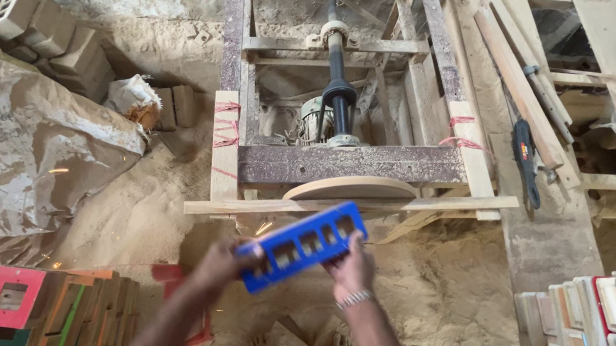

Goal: The person sands the edges of multiple small, colorful wooden frames using a rotating sanding machine. They handle each frame one at a time, pressing the edges against the spinning wheel to smooth them, then placing the finished pieces into a stack.

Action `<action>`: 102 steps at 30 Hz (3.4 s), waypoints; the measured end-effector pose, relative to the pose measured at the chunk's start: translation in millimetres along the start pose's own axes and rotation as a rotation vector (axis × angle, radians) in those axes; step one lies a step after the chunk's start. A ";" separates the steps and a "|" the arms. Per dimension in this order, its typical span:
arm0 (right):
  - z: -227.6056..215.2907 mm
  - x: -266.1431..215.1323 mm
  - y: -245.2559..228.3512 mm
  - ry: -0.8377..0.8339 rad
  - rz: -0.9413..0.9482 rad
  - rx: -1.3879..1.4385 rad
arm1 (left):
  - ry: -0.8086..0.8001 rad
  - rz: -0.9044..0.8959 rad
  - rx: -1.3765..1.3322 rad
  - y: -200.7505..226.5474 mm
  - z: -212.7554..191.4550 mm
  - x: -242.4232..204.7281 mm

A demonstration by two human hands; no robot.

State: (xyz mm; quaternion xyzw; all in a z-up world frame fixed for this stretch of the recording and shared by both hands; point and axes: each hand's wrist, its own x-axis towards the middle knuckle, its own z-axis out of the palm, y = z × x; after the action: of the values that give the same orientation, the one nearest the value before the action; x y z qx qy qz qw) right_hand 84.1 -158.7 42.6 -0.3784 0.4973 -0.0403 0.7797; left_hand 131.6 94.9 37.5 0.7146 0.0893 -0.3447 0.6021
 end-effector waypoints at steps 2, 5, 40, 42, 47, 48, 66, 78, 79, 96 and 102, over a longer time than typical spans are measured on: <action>-31.9 -15.8 -6.2 -0.239 -0.038 0.056 | 0.230 0.215 0.279 -1.7 40.5 -39.8; -73.0 -37.9 -9.9 -0.396 -0.051 0.243 | 0.325 0.840 0.459 -3.2 79.7 -86.4; -1.5 84.3 -69.1 -0.346 0.023 -0.046 | 0.201 -0.028 -0.981 35.6 92.5 109.0; -1.5 86.9 -58.5 -0.339 0.022 -0.047 | 0.215 -0.067 -0.938 26.9 86.6 116.6; 6.9 77.8 -53.7 -0.205 -0.057 -0.015 | 0.179 -0.064 -0.913 22.0 83.7 123.4; 5.4 74.6 -55.0 -0.191 -0.065 -0.004 | 0.178 -0.064 -0.908 20.7 86.2 121.9; -14.8 29.2 -130.4 -0.050 -0.073 -0.013 | 0.130 -0.121 -0.859 74.9 158.5 82.5; -77.5 95.2 -152.6 -0.104 -0.063 0.042 | 0.163 -0.111 -0.877 71.8 234.1 111.0; -84.6 103.6 -155.2 -0.105 -0.065 0.043 | 0.168 -0.107 -0.872 71.8 242.1 114.7; -166.7 79.0 -215.3 -0.400 -0.287 0.204 | -0.412 0.167 -1.312 68.5 324.5 50.2; -250.2 -11.2 -172.7 -0.646 -0.575 0.402 | -0.504 -0.073 -0.984 51.6 265.0 -77.9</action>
State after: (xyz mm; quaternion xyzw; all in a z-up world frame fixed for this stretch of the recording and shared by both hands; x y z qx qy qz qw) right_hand -69.0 -414.0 104.9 -0.3357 0.0869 -0.2302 0.9092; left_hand -0.6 -140.4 115.6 0.2407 0.1178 -0.4433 0.8553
